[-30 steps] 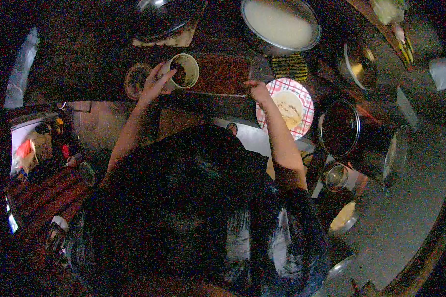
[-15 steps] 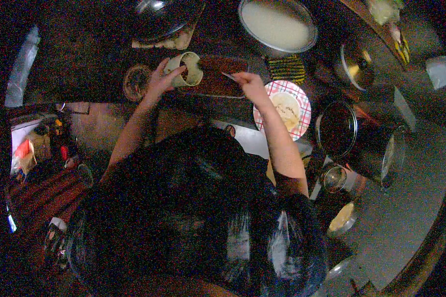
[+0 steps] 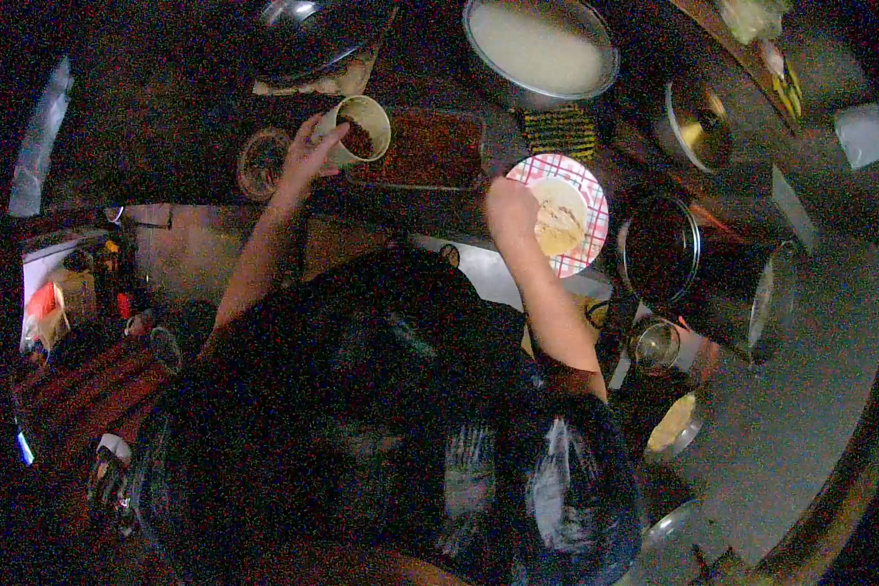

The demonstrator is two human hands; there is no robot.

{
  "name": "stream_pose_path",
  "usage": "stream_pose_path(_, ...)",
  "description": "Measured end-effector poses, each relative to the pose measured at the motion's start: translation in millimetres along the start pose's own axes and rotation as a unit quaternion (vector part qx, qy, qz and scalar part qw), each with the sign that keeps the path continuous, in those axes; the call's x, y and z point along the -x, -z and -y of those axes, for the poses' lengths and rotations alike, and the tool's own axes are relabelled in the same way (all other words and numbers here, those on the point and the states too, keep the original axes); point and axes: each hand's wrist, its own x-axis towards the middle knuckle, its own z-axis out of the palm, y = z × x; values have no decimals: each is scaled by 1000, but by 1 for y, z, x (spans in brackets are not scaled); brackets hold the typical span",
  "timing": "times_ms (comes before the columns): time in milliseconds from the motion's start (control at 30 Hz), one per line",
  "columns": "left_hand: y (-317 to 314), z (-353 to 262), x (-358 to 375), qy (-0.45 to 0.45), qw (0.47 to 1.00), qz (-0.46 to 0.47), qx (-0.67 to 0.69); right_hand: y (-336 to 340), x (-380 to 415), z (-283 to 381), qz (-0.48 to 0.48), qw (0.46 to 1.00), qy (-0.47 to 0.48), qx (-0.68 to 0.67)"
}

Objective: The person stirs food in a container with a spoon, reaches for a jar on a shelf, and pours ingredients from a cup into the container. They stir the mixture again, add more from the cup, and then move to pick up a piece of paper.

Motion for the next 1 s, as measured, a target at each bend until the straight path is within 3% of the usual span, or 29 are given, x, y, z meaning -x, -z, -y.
stream_pose_path(167, 4, 6, -5, 18, 1000, -2, -8, -57, -8, 2, -14, 996, 11, -89)
stream_pose_path(333, 2, 0, 0, 27, 1000, 15, 4, -99, -35, 1, -18, 949, -83, -304)
stream_pose_path(433, 3, -2, 3, 24, 1000, 5, -15, -113, -42, -6, -7, 911, -36, -411)
stream_pose_path(633, 3, -6, 9, 19, 1000, 9, -1, -112, -40, -16, 10, 876, -18, -483)
stream_pose_path(1000, 0, 0, 3, 2, 1000, -2, -18, -61, -28, -14, 19, 874, -11, -485)
